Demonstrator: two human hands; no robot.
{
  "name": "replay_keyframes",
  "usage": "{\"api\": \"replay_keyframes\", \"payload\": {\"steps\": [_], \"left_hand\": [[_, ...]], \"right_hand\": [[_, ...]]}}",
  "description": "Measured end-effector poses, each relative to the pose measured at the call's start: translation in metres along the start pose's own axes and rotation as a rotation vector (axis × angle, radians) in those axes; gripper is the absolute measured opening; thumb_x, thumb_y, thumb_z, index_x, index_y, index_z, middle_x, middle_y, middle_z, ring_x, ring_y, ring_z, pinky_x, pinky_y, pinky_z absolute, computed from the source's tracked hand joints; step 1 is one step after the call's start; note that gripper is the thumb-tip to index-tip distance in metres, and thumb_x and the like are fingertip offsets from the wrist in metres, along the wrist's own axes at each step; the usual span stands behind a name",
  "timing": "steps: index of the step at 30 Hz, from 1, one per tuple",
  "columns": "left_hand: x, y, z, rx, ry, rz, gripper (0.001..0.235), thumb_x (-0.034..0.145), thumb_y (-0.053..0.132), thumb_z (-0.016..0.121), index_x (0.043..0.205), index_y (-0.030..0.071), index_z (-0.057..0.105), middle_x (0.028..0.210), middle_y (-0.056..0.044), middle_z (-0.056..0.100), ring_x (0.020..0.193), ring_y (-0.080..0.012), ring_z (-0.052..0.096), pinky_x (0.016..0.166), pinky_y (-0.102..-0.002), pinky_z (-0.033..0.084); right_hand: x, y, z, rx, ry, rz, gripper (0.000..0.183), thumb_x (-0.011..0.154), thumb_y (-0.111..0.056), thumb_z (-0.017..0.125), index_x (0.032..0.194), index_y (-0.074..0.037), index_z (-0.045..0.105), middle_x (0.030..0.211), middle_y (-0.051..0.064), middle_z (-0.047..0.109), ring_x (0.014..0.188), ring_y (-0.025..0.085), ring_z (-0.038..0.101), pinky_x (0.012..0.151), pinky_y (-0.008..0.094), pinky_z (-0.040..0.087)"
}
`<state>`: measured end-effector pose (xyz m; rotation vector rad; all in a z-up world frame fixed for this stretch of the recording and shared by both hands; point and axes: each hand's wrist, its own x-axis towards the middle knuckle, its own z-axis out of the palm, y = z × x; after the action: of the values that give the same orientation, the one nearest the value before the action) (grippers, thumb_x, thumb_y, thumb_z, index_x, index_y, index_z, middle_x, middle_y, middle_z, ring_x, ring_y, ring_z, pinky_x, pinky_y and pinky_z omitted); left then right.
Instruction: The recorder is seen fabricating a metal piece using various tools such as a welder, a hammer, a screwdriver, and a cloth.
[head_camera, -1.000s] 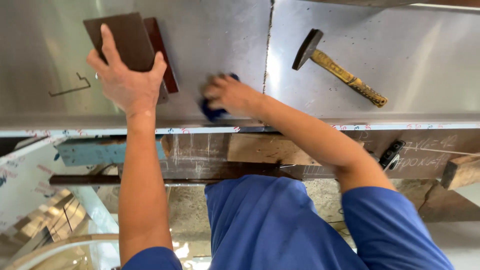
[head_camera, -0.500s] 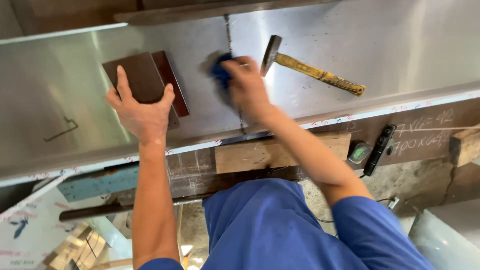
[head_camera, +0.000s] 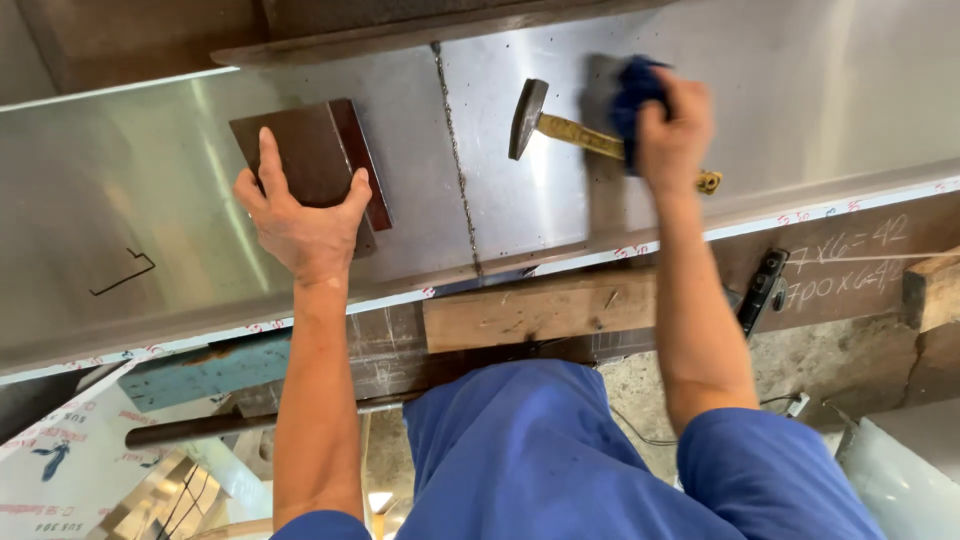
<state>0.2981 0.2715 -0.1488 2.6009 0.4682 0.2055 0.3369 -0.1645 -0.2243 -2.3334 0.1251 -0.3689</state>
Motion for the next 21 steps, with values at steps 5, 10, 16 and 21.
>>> {"api": "replay_keyframes", "payload": {"steps": [5, 10, 16, 21], "left_hand": [[-0.005, -0.001, 0.003, -0.001, 0.022, 0.059, 0.101, 0.073, 0.044, 0.100, 0.156, 0.016, 0.051, 0.135, -0.022, 0.047, 0.119, -0.0409, 0.057, 0.097, -0.053, 0.055], [-0.025, -0.015, 0.001, 0.004, 0.013, 0.119, 0.101, 0.075, 0.042, 0.102, 0.157, 0.012, 0.051, 0.138, -0.024, 0.046, 0.123, -0.0431, 0.055, 0.101, -0.053, 0.055], [-0.032, -0.013, 0.004, 0.003, -0.025, 0.051, 0.099, 0.075, 0.039, 0.101, 0.157, 0.010, 0.052, 0.138, -0.024, 0.046, 0.122, -0.0420, 0.057, 0.099, -0.052, 0.055], [-0.034, -0.021, 0.010, 0.018, 0.000, 0.076, 0.097, 0.077, 0.038, 0.101, 0.155, 0.009, 0.051, 0.136, -0.021, 0.047, 0.119, -0.0399, 0.059, 0.098, -0.051, 0.056]], "right_hand": [[0.001, 0.066, -0.056, -0.209, 0.101, 0.020, 0.039, 0.092, 0.006, 0.059, 0.127, -0.005, 0.072, 0.116, 0.019, 0.064, 0.108, 0.036, 0.066, 0.099, 0.041, 0.054], [0.032, 0.185, -0.049, -0.274, 0.408, 0.187, 0.035, 0.097, -0.001, 0.062, 0.130, -0.010, 0.072, 0.118, 0.017, 0.064, 0.109, 0.033, 0.067, 0.099, 0.042, 0.054], [0.025, 0.026, 0.056, -0.214, 0.243, 0.031, 0.032, 0.095, 0.000, 0.064, 0.126, -0.010, 0.065, 0.121, 0.016, 0.065, 0.115, 0.037, 0.061, 0.103, 0.045, 0.049], [0.001, -0.099, 0.042, 0.403, -0.112, -0.062, 0.031, 0.094, 0.007, 0.065, 0.122, -0.005, 0.071, 0.124, 0.013, 0.068, 0.120, 0.032, 0.065, 0.107, 0.038, 0.053]]}}
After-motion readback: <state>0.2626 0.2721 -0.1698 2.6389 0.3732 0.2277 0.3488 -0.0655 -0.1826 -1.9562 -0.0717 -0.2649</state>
